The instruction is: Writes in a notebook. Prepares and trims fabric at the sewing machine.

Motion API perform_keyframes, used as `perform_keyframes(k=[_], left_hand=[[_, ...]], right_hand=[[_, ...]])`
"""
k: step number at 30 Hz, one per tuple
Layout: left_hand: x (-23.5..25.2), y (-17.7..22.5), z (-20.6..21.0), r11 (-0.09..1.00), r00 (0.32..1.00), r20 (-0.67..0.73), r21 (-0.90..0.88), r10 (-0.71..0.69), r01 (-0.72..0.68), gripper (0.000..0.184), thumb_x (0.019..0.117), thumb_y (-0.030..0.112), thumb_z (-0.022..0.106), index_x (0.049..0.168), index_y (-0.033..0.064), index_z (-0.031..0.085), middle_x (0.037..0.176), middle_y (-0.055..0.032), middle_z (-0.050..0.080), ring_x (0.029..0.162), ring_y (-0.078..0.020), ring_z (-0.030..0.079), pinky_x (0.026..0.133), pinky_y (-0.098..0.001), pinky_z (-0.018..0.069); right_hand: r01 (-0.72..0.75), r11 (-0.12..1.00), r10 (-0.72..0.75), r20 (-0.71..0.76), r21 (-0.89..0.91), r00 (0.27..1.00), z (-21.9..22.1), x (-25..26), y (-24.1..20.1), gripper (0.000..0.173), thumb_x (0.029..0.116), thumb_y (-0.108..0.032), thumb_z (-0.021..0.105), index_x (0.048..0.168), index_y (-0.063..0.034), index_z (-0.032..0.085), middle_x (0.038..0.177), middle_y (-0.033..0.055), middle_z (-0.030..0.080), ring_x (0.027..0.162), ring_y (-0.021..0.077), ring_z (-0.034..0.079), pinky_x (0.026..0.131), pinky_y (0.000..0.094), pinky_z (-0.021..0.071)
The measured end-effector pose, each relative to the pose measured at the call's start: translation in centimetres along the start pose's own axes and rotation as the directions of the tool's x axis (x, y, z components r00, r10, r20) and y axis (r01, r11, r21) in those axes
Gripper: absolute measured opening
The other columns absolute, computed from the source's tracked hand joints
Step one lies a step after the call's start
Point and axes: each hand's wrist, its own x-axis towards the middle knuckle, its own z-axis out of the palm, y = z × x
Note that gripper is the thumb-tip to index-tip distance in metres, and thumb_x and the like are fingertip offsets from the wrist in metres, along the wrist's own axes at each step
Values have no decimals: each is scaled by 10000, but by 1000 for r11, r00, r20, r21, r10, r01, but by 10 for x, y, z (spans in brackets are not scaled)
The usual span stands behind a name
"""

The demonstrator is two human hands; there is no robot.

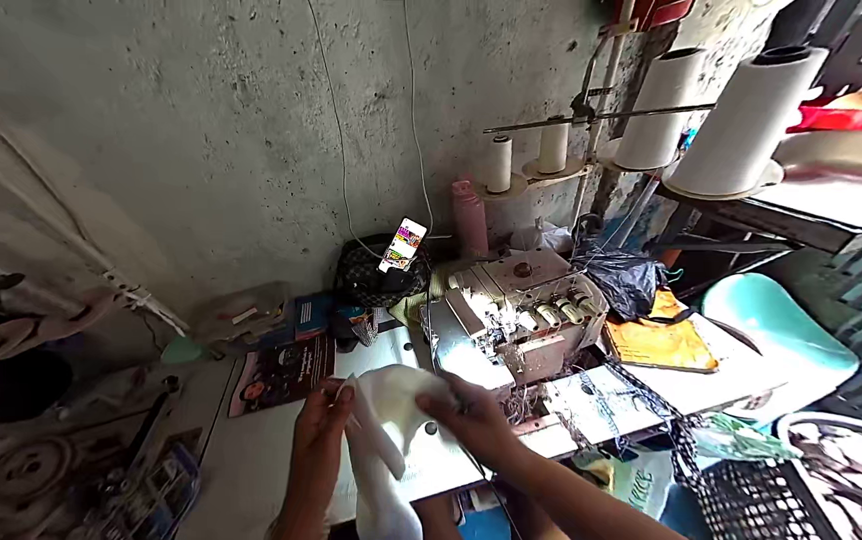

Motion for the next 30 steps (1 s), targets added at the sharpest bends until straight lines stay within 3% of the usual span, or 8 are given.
perform_keyframes(k=[4, 8, 12, 17, 21, 24, 26, 30], left_hand=[[1, 7, -24, 982, 983, 91, 118, -161, 150, 110, 1005, 113, 524, 1031, 109, 631, 913, 129, 671, 886, 43, 646, 852, -188, 546], [3, 25, -22, 945, 924, 201, 43, -325, 323, 196, 1045, 129, 440, 1056, 160, 633, 902, 132, 698, 848, 13, 681, 801, -208, 577], [24, 63, -29, 948, 926, 335, 197, 174, -249, 202, 1089, 340, 448, 1133, 304, 641, 1023, 262, 645, 929, 156, 586, 812, -76, 483], [42, 86, 15, 623, 667, 503, 287, 549, -728, 247, 1115, 325, 392, 1075, 147, 559, 1012, 58, 590, 982, 90, 556, 886, -96, 424], [29, -21, 92, 746, 835, 419, 411, 356, -524, 280, 1039, 241, 532, 945, 34, 696, 861, -96, 664, 786, -130, 652, 703, -264, 547], [12, -94, 139, 724, 929, 354, 612, 110, -319, 304, 970, 216, 562, 888, -4, 754, 834, -154, 711, 779, -308, 719, 667, -507, 574], [8, -103, 151, 671, 942, 313, 672, 124, -312, 333, 966, 246, 554, 851, 2, 749, 786, -148, 698, 744, -321, 717, 624, -512, 562], [7, -99, 152, 642, 944, 306, 700, 127, -313, 274, 947, 238, 565, 892, 28, 733, 797, -107, 704, 698, -265, 706, 574, -462, 548]], right_hand=[[228, 967, -234, -36, -116, 972, -34, 21, -18, 181, 986, -195, 651, 926, -28, 689, 936, -20, 649, 864, -58, 581, 772, 111, 498], [245, 958, -243, 31, -152, 970, -47, 16, -43, 151, 979, -157, 652, 944, -13, 677, 720, -57, 627, 641, -104, 531, 600, 67, 444], [355, 931, -348, 90, -83, 933, -61, -10, -74, 146, 1018, -191, 634, 1046, -49, 642, 781, -34, 658, 702, -109, 577, 656, 49, 475], [308, 951, -309, 47, 22, 950, -102, -53, -96, 156, 1056, -212, 592, 1081, -80, 671, 903, -24, 691, 832, -39, 635, 772, 134, 514], [-57, 987, 8, -314, -149, 949, -132, -70, -23, 91, 1005, -260, 640, 949, -217, 698, 767, -206, 634, 683, -140, 553, 620, 67, 467], [-557, 826, 426, -550, -86, 718, -144, -80, 50, 224, 1051, -173, 516, 1030, -10, 667, 612, -89, 532, 453, -30, 433, 460, 179, 408], [-565, 819, 424, -559, -99, 713, -139, -104, 69, 318, 1064, -143, 458, 1209, 37, 676, 941, 3, 727, 498, -37, 531, 476, 170, 491], [-246, 955, 153, -436, -164, 887, -112, -153, 81, 296, 1078, -196, 517, 1194, 5, 700, 1250, 35, 654, 796, -87, 624, 674, 115, 552]])
